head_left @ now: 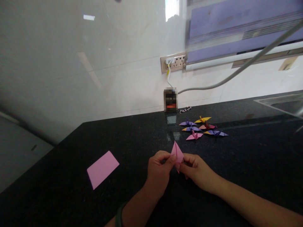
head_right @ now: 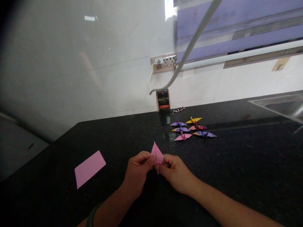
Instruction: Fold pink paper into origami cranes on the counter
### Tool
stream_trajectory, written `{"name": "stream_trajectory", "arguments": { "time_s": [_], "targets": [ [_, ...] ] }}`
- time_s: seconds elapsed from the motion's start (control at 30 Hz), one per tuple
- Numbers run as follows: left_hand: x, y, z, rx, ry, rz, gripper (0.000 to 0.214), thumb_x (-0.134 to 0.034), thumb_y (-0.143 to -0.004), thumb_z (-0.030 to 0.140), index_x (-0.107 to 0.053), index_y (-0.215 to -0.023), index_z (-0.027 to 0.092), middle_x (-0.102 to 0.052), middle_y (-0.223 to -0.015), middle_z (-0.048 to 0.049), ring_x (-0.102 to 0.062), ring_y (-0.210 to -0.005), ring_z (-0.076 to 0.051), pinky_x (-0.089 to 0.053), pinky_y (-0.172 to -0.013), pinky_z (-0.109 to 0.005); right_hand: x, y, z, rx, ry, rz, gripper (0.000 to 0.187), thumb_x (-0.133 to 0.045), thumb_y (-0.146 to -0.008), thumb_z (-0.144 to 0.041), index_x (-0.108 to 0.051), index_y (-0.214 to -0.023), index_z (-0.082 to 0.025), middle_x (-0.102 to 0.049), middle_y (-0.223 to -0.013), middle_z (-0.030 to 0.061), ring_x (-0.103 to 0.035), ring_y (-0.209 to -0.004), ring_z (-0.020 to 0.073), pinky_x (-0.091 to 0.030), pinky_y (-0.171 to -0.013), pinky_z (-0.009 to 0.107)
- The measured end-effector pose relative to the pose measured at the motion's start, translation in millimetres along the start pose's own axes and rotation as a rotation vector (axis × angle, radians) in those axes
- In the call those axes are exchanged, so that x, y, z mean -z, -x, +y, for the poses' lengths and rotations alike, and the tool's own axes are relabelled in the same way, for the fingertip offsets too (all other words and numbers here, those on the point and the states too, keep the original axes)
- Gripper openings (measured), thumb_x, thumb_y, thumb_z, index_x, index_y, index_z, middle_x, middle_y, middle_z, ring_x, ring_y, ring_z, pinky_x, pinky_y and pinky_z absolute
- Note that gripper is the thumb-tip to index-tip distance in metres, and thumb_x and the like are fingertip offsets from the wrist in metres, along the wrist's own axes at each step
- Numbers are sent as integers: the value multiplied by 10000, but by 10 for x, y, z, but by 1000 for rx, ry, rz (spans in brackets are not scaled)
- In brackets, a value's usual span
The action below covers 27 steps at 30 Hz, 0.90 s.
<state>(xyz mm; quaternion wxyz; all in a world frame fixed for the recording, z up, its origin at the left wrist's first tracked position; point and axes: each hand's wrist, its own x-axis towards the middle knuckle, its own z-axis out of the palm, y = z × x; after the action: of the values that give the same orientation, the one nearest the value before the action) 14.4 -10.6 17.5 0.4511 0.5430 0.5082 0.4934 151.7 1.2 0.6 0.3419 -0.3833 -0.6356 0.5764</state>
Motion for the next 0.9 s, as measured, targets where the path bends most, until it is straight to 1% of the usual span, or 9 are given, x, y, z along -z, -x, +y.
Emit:
{"name": "stream_trajectory", "arguments": {
  "time_s": [0.13,0.2,0.27,0.37,0.47,0.6,0.77,0.83,0.9],
  "targets": [
    [-3,6,-6,108,120,-133,190,-550,-714,305,-624,-687,132,-525,-582,6,-420,-522,-89,-325,-489,-207,57,25,-60,25,41,-146,106,-452,-726,-136,-556,-720,-154,-474,-613,-29,-397,-518,75,-331,-471,174],
    [1,14,-10,109,130,-149,188,-564,-706,293,-622,-650,123,-498,-551,14,-381,-502,-78,-300,-476,-203,67,29,-64,27,65,-183,88,-473,-720,-146,-560,-713,-152,-481,-624,-27,-403,-528,76,-337,-482,176],
    [2,22,-13,86,136,-135,182,-573,-704,275,-623,-627,119,-488,-556,13,-372,-514,-76,-295,-482,-204,58,23,-43,25,74,-152,118,-475,-751,-221,-554,-701,-148,-466,-603,-28,-390,-504,71,-326,-461,175],
    [-5,28,-20,67,171,-130,179,-567,-712,261,-623,-620,118,-489,-576,8,-387,-532,-80,-303,-494,-207,32,6,7,8,58,-107,243,-467,-773,-338,-543,-658,-138,-447,-551,-31,-375,-454,63,-295,-421,175],
    [-12,17,-38,64,202,-89,201,-558,-722,268,-610,-599,117,-474,-569,10,-384,-517,-77,-298,-483,-210,11,-2,36,-58,36,-102,311,-471,-760,-407,-535,-623,-136,-438,-502,-39,-355,-398,54,-264,-381,174],
    [5,-18,-84,75,245,28,187,-584,-703,287,-610,-637,115,-475,-563,13,-357,-490,-67,-279,-473,-211,0,2,29,-131,46,-84,306,-481,-749,-413,-543,-634,-136,-440,-478,-46,-336,-365,48,-250,-353,171],
    [38,-65,-117,125,319,82,245,-546,-728,340,-619,-687,109,-454,-513,16,-367,-478,-71,-278,-473,-213,-3,-3,23,-148,33,-70,298,-480,-749,-409,-569,-677,-134,-455,-495,-47,-355,-366,49,-268,-353,170],
    [40,-74,-111,142,345,78,279,-505,-750,371,-620,-737,117,-464,-520,13,-383,-478,-76,-283,-471,-215,2,-5,29,-149,35,-60,307,-476,-752,-413,-577,-678,-133,-461,-491,-46,-357,-362,49,-260,-350,172],
    [34,-75,-104,148,335,31,298,-481,-759,392,-619,-779,129,-484,-540,10,-394,-478,-79,-288,-471,-216,12,-5,39,-148,36,-39,315,-473,-752,-418,-583,-676,-133,-464,-486,-45,-353,-355,49,-253,-346,174]
  ]
}}
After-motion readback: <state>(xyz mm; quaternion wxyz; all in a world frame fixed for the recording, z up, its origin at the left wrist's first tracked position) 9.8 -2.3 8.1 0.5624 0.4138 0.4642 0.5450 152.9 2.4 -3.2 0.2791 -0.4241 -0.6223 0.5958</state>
